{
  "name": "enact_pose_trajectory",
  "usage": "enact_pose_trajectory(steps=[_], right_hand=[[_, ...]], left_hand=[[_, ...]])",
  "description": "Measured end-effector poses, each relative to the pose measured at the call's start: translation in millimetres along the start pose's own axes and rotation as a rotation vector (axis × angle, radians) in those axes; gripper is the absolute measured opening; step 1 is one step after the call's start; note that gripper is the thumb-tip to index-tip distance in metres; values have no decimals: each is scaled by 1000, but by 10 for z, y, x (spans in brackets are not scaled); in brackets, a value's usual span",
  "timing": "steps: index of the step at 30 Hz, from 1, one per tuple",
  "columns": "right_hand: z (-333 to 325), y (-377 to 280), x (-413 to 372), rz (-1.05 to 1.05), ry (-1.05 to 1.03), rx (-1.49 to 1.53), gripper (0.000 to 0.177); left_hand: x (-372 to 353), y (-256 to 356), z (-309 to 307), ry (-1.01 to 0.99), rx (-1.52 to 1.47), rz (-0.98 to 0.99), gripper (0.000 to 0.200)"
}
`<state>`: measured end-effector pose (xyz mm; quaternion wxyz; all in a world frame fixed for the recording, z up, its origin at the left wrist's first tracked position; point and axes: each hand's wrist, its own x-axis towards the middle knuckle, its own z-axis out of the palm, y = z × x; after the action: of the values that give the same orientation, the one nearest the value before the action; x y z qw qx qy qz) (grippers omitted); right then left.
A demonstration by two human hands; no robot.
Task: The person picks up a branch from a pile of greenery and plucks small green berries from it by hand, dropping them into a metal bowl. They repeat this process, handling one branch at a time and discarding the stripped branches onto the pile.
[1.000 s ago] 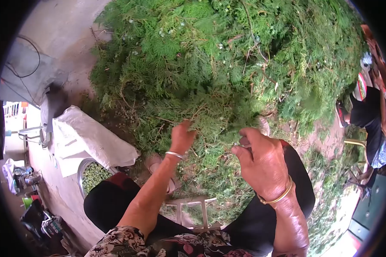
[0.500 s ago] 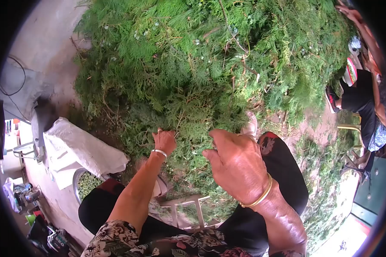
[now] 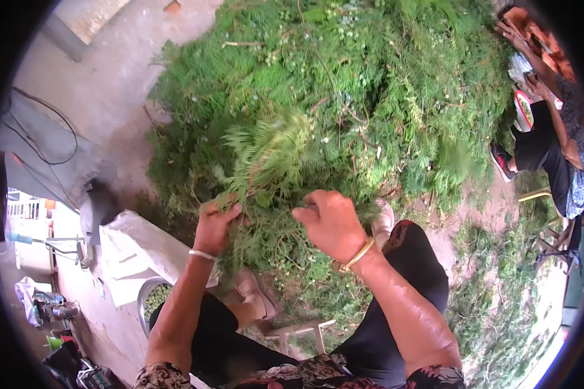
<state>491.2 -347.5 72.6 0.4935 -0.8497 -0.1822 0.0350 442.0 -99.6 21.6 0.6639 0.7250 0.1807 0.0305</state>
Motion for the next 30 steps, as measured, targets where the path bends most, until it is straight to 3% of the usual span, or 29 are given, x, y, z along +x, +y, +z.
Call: enact_pose_trajectory(steps=[2,3,6,8,10,11,12,14,15,16,18,19,22,26,28,30], right_hand=[[59,28,87,194,-142,169,27],[44,-31,112,179,-130,165,27],[39,-208,169,362,-136,664,45],[64,-193,196,318,-146,691,55],[43,-245,212,301,-122,905,61],[46,-283,220,320,-85,1106,75],[54,-281,218,320,-84,1097,75],[87,-231,209,348,3,1222,82],[110,-153,233,348,-74,1273,91],[117,-125,232,357,-74,1269,91],[117,-169,239,274,-203,1224,89],[133,-176,240,244,-188,1153,68],[242,-173,256,348,-68,1249,67],[178,-352,193,320,-112,1152,69],[190,-302,230,361,-119,1123,64],[177,-339,274,352,-40,937,29]], left_hand=[[-143,281,46,-17,-411,-9,19],[-200,389,12,-19,-387,-59,18],[-437,666,51,-180,-518,-55,19],[-542,617,201,-224,-674,-30,18],[-637,612,383,-113,-652,-23,17],[-650,531,413,-132,-518,18,23],[-672,460,455,-134,-526,18,23],[-706,354,573,-7,-63,252,23],[-721,318,617,55,42,333,27],[-734,276,605,55,38,325,27],[-748,174,569,77,315,436,38],[-731,94,533,110,558,609,51],[-773,267,516,86,733,715,59],[-807,248,580,53,1079,716,48],[-815,112,624,-74,1168,877,45],[-854,243,645,-161,1193,794,42]])
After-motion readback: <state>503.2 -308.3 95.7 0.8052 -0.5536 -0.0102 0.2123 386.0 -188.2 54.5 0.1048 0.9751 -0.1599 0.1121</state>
